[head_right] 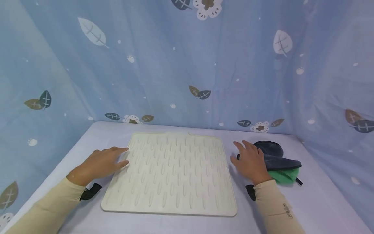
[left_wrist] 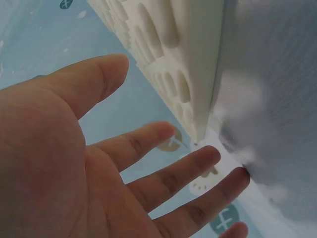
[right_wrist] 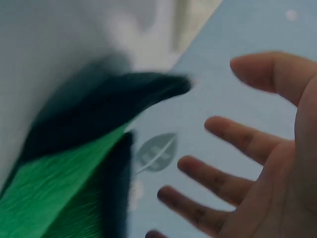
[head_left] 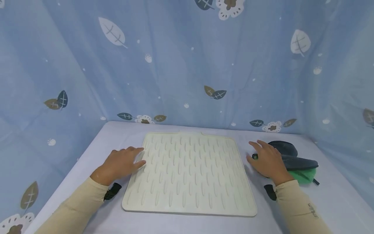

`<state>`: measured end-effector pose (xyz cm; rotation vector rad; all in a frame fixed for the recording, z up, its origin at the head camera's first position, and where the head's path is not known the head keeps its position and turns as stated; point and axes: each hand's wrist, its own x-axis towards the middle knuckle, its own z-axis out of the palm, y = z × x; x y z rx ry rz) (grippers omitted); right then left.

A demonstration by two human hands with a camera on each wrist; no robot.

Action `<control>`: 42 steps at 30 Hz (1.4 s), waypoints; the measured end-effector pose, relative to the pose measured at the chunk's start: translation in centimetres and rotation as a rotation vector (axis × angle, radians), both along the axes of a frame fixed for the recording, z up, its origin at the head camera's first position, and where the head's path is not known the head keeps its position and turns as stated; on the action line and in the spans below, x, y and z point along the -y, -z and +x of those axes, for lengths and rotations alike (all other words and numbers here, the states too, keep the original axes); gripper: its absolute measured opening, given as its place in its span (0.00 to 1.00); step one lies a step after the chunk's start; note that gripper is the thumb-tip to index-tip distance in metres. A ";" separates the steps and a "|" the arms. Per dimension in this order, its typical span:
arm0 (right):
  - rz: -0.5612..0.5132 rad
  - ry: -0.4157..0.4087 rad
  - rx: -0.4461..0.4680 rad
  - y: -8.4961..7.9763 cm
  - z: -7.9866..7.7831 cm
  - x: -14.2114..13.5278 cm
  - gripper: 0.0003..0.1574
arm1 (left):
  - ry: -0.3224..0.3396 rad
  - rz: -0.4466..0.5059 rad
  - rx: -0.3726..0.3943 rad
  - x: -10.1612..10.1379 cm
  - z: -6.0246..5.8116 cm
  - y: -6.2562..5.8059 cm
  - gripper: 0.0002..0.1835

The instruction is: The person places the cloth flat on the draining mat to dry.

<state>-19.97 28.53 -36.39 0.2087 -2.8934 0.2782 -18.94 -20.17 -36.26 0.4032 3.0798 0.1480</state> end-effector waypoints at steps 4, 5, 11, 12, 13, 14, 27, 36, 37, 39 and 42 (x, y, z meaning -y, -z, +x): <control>0.008 0.089 0.108 0.5 -0.4 -2.3 0.38 | 0.005 0.000 0.015 0.1 -0.2 0.5 0.33; 0.013 0.110 0.132 0.6 -0.5 -2.8 0.40 | 0.008 -0.004 0.014 0.1 -0.2 0.6 0.33; 0.067 0.152 0.243 1.0 -0.5 -4.5 0.48 | -0.001 -0.008 0.042 0.0 -0.3 0.7 0.34; 0.076 0.151 0.254 1.0 -0.5 -4.7 0.49 | -0.004 -0.008 0.045 0.0 -0.3 0.7 0.34; 0.087 0.149 0.264 1.1 -0.6 -4.8 0.50 | -0.008 -0.008 0.047 0.0 -0.2 0.7 0.34; 0.095 0.147 0.271 1.2 -0.6 -4.9 0.52 | -0.008 -0.008 0.047 0.1 -0.2 0.7 0.34; 0.163 0.129 0.375 1.5 -0.8 -5.8 0.60 | 0.000 -0.016 0.035 -0.1 -0.2 0.6 0.34; 0.170 0.156 0.381 1.2 -0.8 -5.9 0.50 | 0.002 -0.019 0.045 -0.4 -0.2 0.6 0.33; 0.169 0.154 0.377 1.2 -0.8 -5.9 0.49 | 0.001 -0.020 0.043 -0.4 -0.2 0.7 0.33; 0.166 0.145 0.369 1.2 -0.9 -5.8 0.47 | 0.002 -0.023 0.038 -0.3 -0.2 0.8 0.33; 0.158 0.132 0.352 1.1 -0.9 -5.8 0.43 | 0.004 -0.021 0.034 -0.3 -0.2 0.9 0.33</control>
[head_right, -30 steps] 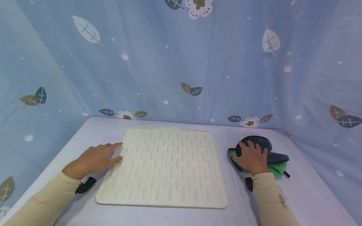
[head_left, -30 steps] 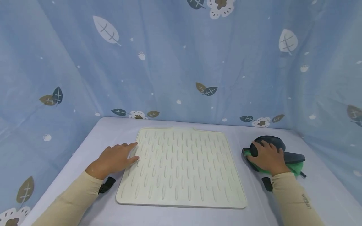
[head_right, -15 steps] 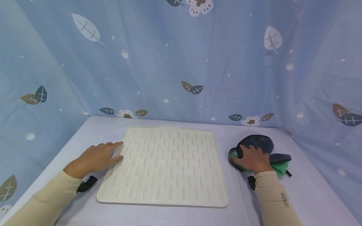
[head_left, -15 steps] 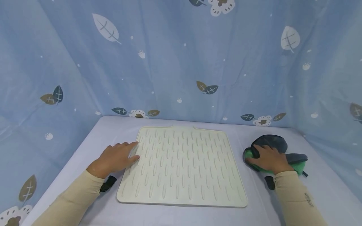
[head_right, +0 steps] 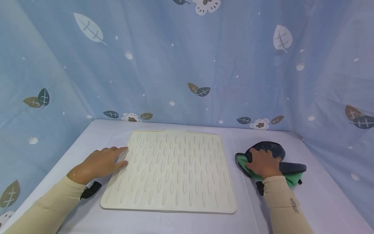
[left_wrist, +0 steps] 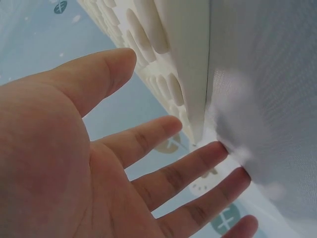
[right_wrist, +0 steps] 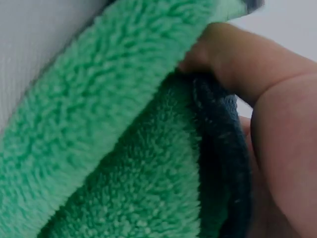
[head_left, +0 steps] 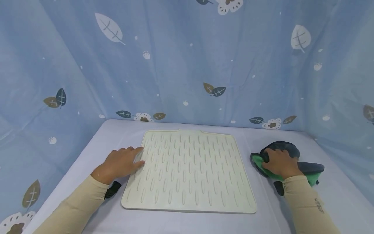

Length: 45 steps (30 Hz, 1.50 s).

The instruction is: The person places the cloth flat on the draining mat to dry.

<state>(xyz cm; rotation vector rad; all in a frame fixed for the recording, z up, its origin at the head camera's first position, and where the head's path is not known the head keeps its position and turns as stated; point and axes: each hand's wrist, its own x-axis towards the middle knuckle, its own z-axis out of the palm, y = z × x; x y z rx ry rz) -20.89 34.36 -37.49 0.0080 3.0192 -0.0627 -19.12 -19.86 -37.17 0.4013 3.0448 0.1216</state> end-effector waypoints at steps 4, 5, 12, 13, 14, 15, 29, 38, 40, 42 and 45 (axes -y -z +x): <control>-0.012 -0.010 -0.010 -0.2 0.0 0.0 0.34 | -0.001 0.007 0.000 0.0 0.0 0.0 0.33; -0.016 -0.009 -0.010 -0.2 0.0 0.1 0.32 | -0.004 0.010 0.001 0.0 0.1 0.0 0.33; -0.044 0.013 -0.006 -0.5 0.0 0.5 0.24 | -0.013 0.012 0.006 -0.2 0.3 -0.1 0.33; -0.049 0.017 -0.008 -0.5 0.0 0.6 0.24 | -0.011 0.011 0.007 -0.2 0.3 -0.1 0.33; -0.053 0.020 -0.012 -0.5 0.1 0.7 0.23 | -0.008 0.009 0.009 -0.2 0.3 -0.2 0.33; -0.058 0.023 -0.020 -0.5 0.1 0.8 0.23 | -0.005 0.006 0.010 -0.2 0.3 -0.2 0.33; -0.067 0.023 -0.305 -0.6 0.0 1.2 0.19 | 0.009 -0.018 0.000 -0.3 0.3 -0.3 0.32; -0.121 0.011 -0.480 -1.0 0.1 2.1 0.22 | 0.011 -0.024 0.008 -0.3 0.3 -0.3 0.31; -0.135 0.011 -0.513 -1.2 0.2 2.4 0.22 | 0.012 -0.028 0.005 -0.3 0.3 -0.2 0.31; -0.159 0.000 -0.562 -1.3 0.3 2.7 0.22 | 0.013 -0.031 0.003 -0.3 0.4 -0.2 0.31; -0.196 -0.027 -0.632 -1.8 0.6 3.2 0.21 | 0.017 -0.036 0.006 -0.3 0.4 -0.2 0.31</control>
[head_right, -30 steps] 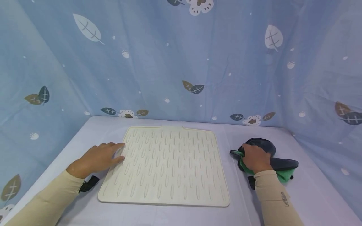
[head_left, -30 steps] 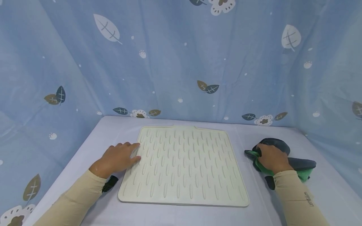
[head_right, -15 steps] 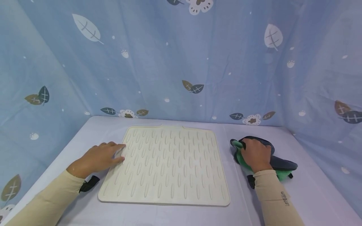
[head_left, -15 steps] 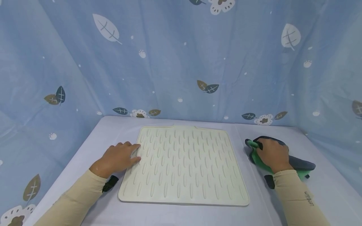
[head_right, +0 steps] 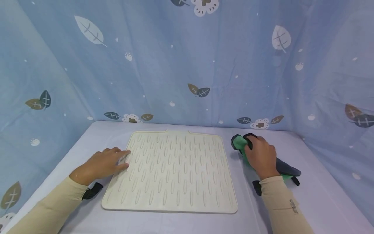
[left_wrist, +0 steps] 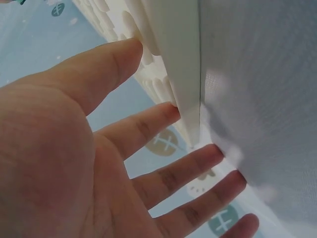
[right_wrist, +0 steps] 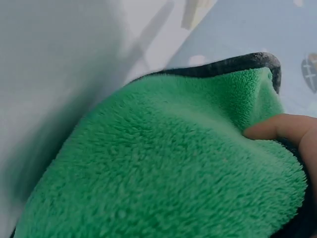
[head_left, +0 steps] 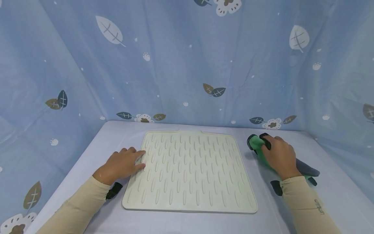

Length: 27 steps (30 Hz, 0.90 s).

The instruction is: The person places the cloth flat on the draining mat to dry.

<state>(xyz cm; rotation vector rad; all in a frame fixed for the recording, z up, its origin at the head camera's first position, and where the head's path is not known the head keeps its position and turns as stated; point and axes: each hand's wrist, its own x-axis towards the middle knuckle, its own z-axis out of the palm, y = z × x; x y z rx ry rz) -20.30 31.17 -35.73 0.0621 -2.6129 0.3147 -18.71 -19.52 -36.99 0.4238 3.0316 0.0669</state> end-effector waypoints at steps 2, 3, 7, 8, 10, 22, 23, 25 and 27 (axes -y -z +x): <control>-0.018 -0.015 -0.028 -0.3 0.2 0.5 0.21 | 0.004 -0.003 0.001 0.1 0.0 0.0 0.31; -0.024 -0.020 -0.036 -0.5 0.3 0.7 0.21 | 0.006 -0.004 -0.001 0.1 0.0 0.1 0.31; -0.048 -0.027 -0.065 -1.0 0.7 1.3 0.21 | 0.013 -0.011 -0.006 0.2 -0.1 0.1 0.31; -0.056 -0.031 -0.077 -1.2 0.9 1.5 0.20 | 0.014 -0.012 -0.007 0.2 -0.1 0.1 0.31; -0.066 -0.036 -0.094 -1.6 1.1 1.9 0.20 | 0.013 -0.010 -0.005 0.2 -0.1 0.1 0.32; -0.103 -0.215 -0.286 -4.0 2.7 5.4 0.18 | 0.003 -0.010 -0.003 0.3 -0.2 0.4 0.31; -0.103 -0.231 -0.295 -4.2 2.7 5.7 0.18 | 0.005 -0.013 -0.005 0.4 -0.3 0.3 0.31; -0.109 -0.258 -0.300 -4.7 2.8 6.4 0.18 | 0.008 -0.012 -0.007 0.4 -0.3 0.3 0.31; -0.110 -0.279 -0.297 -5.1 2.8 7.2 0.18 | 0.011 -0.011 -0.012 0.4 -0.3 0.2 0.31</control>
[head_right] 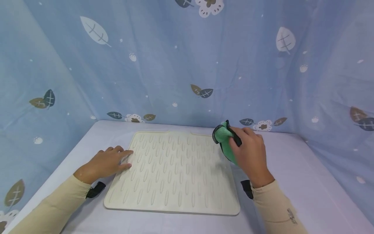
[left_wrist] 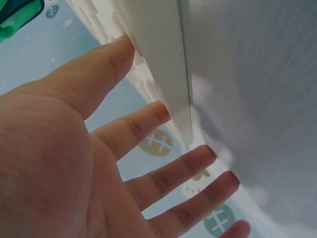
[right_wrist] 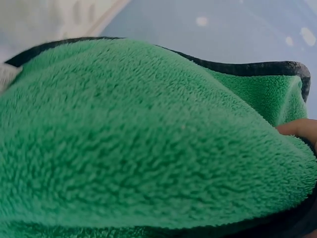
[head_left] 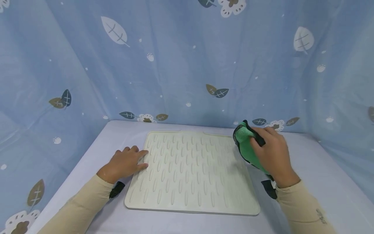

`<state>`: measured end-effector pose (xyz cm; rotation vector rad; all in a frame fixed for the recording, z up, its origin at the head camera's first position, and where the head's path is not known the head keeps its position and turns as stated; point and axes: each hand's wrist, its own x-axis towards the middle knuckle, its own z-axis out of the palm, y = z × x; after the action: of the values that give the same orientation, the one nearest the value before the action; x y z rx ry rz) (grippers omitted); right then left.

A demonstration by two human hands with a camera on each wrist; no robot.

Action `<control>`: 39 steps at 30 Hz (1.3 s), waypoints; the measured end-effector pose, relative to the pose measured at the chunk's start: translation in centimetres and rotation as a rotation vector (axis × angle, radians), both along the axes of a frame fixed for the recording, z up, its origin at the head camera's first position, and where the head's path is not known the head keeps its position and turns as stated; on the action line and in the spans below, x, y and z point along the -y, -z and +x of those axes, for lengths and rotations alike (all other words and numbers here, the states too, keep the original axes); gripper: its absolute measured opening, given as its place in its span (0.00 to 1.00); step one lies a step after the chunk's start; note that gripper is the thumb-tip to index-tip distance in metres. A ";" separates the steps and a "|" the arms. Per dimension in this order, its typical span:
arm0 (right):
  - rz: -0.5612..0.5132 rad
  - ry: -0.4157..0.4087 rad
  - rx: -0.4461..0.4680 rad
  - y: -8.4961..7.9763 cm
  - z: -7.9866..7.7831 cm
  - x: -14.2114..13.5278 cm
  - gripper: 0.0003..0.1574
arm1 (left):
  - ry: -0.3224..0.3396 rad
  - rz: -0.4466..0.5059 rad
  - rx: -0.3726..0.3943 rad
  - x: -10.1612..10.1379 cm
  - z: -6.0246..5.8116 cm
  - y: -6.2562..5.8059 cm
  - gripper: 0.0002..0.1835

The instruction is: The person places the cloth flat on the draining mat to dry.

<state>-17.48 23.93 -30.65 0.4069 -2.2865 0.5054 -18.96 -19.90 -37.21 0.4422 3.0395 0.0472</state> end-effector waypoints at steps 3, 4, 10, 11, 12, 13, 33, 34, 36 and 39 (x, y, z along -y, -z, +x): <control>0.009 -0.031 0.014 -0.4 0.0 1.3 0.18 | 0.001 -0.001 -0.007 0.0 0.0 -0.1 0.31; 0.013 -0.039 0.020 -0.5 -0.1 1.8 0.18 | -0.002 -0.002 -0.009 0.0 0.0 -0.1 0.31; -0.005 -0.084 0.029 -0.8 -0.4 4.3 0.19 | 0.000 -0.009 -0.011 0.0 0.0 0.0 0.31; -0.013 -0.093 0.028 -0.8 -0.5 4.7 0.19 | 0.001 -0.011 -0.012 0.0 0.0 0.0 0.31; -0.022 -0.102 0.025 -0.8 -0.6 5.1 0.19 | 0.000 -0.011 -0.012 0.0 0.0 0.0 0.31; -0.028 -0.107 0.023 -0.7 -0.7 5.5 0.19 | -0.002 -0.013 -0.013 0.0 0.0 0.0 0.31; -0.049 -0.188 0.092 0.7 -1.0 11.0 0.17 | -0.009 -0.009 0.000 -0.1 -0.1 0.3 0.31; -0.036 -0.185 0.109 1.0 -1.1 11.2 0.17 | -0.010 -0.010 0.003 -0.1 -0.1 0.3 0.32; -0.007 -0.178 0.145 1.5 -1.2 11.4 0.17 | -0.014 -0.011 0.005 -0.1 -0.2 0.3 0.32; 0.042 -0.168 0.198 2.4 -1.4 11.6 0.18 | -0.011 -0.015 0.007 -0.2 -0.2 0.2 0.32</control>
<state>-18.87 12.33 -33.04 0.5971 -2.4688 0.6060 -19.17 -19.75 -37.43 0.4233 3.0332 0.0269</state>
